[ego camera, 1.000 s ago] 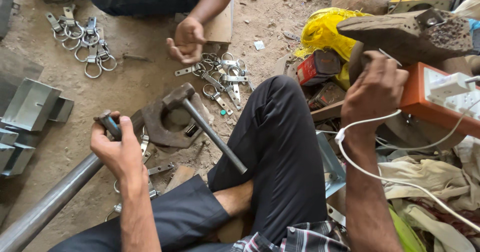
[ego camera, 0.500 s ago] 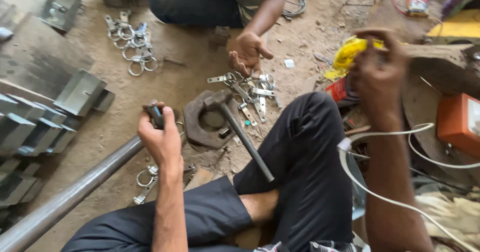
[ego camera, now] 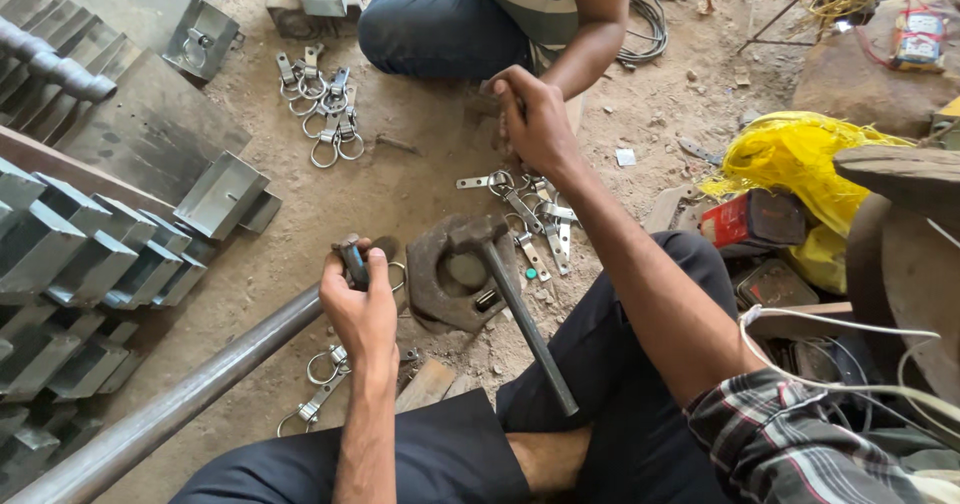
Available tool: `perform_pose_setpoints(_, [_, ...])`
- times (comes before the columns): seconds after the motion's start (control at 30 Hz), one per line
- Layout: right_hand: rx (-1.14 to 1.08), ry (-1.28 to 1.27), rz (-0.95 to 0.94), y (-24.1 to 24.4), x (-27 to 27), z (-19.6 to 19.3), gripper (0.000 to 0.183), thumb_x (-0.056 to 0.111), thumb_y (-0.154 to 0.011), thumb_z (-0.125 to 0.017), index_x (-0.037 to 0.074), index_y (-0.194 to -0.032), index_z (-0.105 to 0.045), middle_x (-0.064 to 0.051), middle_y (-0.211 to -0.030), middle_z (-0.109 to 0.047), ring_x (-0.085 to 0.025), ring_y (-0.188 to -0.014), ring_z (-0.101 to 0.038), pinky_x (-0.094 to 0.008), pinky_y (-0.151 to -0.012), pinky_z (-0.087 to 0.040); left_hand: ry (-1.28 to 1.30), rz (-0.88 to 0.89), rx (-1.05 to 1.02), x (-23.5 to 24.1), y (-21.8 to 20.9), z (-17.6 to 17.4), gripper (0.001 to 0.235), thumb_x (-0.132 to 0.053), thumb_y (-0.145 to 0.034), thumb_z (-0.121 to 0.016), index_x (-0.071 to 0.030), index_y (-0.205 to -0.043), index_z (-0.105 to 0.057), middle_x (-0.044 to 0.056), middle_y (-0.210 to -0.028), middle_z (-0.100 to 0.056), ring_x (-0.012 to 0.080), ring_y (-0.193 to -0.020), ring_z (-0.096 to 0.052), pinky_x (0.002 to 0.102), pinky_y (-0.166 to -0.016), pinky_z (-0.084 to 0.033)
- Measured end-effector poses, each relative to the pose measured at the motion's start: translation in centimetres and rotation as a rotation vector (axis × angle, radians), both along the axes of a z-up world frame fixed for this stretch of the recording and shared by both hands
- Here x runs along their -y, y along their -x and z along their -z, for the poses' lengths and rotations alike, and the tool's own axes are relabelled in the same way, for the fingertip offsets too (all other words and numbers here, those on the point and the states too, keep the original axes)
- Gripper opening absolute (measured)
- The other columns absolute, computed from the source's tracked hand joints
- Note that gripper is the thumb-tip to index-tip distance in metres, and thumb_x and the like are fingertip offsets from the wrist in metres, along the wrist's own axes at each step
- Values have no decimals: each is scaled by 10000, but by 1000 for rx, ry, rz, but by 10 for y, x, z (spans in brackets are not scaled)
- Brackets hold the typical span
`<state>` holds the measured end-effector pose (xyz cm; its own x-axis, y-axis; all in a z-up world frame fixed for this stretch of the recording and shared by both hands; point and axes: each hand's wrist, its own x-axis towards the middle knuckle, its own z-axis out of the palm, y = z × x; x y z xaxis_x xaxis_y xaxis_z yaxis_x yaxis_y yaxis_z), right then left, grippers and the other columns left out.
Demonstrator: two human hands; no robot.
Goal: The person sits on the ground and uses a hammer against a metal block to shape small metal components. They handle metal rods and various small clips throughout the process.
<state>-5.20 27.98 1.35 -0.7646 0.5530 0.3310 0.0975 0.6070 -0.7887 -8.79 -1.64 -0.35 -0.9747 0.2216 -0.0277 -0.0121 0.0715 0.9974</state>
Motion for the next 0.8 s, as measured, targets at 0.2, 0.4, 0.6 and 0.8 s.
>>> perform_pose_setpoints(0.2, [31, -455, -93, 2, -7, 19, 143, 110, -1086, -560, 47, -1128, -681, -148, -1014, -666, -274, -989, -658, -435, -846, -526, 27, -11, 49, -1, 0, 1, 167, -83, -934, -694, 25, -1059, -674, 62, -978, -696, 141, -894, -659, 294, -817, -537])
perform_pose_setpoints(0.4, [-68, -76, 27, -42, -19, -21, 282, 80, -1113, -477, 10, -1332, -640, -151, -1282, -640, -220, -1126, -665, -355, -944, -593, -2, -5, 106, 3, 0, 1, 175, -102, -941, -674, 7, -1078, -674, 43, -969, -692, 131, -877, -665, 287, -773, -547])
perform_pose_setpoints(0.6, [173, 255, 81, -142, 99, -14, 337, 175, -1113, -437, 28, -1365, -606, -139, -1104, -702, -187, -1019, -644, -316, -901, -526, -187, 81, 126, -6, -3, 15, 182, -118, -999, -631, 5, -1134, -642, 34, -907, -651, 96, -763, -619, 257, -661, -509])
perform_pose_setpoints(0.8, [325, 25, -105, -151, 158, 13, 591, 269, -1080, -493, -65, -1541, -333, -313, -1476, -397, -468, -1351, -465, -490, -1103, -412, -98, 223, 213, -6, -17, -1, 203, -168, -1029, -551, -39, -1176, -606, 10, -843, -659, 49, -600, -504, 232, -510, -430])
